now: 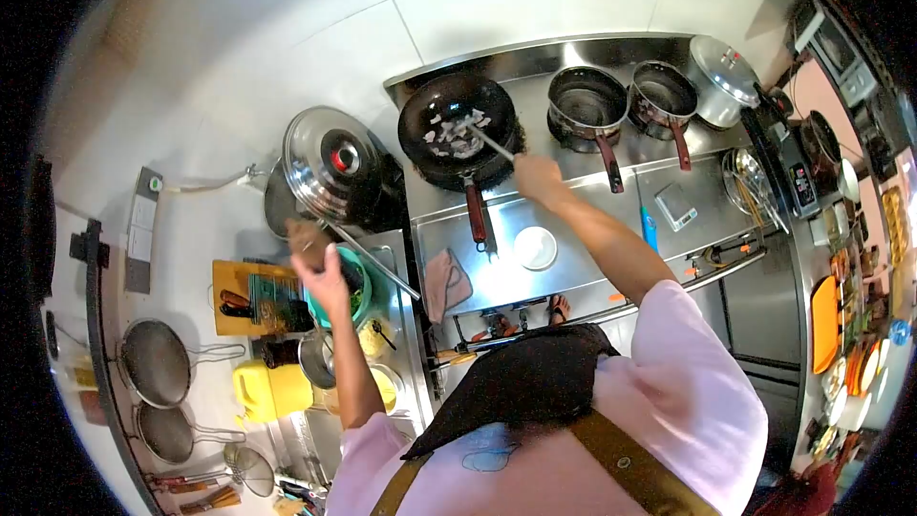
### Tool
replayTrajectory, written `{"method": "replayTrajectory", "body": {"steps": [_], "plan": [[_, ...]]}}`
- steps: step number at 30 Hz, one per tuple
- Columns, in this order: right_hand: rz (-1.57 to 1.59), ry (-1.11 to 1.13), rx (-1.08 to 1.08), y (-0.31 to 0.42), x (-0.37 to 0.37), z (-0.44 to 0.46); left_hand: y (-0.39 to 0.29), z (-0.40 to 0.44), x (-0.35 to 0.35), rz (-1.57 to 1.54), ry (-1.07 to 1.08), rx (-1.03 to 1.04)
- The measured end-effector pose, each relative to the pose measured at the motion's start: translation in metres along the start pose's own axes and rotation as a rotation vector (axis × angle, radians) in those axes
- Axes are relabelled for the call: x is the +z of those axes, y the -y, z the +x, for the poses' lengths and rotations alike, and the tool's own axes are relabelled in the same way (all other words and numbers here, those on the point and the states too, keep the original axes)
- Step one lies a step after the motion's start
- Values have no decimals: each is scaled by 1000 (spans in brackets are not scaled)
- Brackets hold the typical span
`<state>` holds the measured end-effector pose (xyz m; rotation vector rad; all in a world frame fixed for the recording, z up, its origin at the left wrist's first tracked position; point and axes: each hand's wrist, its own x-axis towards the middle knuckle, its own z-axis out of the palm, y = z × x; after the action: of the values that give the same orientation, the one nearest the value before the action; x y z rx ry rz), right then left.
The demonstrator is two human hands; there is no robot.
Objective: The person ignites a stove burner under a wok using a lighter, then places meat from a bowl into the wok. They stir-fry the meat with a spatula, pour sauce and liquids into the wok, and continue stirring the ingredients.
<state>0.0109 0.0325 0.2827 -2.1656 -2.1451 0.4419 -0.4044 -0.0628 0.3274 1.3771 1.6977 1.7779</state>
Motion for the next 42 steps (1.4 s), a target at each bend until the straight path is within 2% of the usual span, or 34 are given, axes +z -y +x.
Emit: {"method": "replayTrajectory", "body": {"steps": [3, 7, 14, 16, 21, 27, 31, 32, 33, 36, 40, 42], "plan": [[90, -5, -58, -10, 4, -8, -2, 8, 69, -30, 221, -4], [277, -70, 93, -25, -5, -30, 11, 23, 131, 478, 509, -26], [416, -128, 108, -72, -21, -49, 39, 46, 219, 1150, 944, 20], [461, -170, 98, -78, -24, -58, 22, 48, 243, 1291, 1039, 35], [490, -182, 91, -83, -32, -64, 5, 62, 278, 1466, 974, 29], [468, -168, 80, -91, -37, -70, 16, 78, 241, 1538, 1042, -3], [346, -145, 28, -89, -47, -64, 31, 57, 228, 1364, 938, -29], [311, -83, 70, -87, -55, -61, 37, 52, 226, 1310, 912, -86], [212, -58, 12, -87, -61, -54, 46, 45, 221, 1246, 854, -90], [-46, -38, -150, -89, -83, -40, 54, 21, 206, 978, 701, -58], [-243, 144, -222, -47, -130, -44, 33, -4, 191, 719, 477, 25], [-248, 150, -250, -32, -105, -32, 31, -10, 183, 597, 404, 34]]}}
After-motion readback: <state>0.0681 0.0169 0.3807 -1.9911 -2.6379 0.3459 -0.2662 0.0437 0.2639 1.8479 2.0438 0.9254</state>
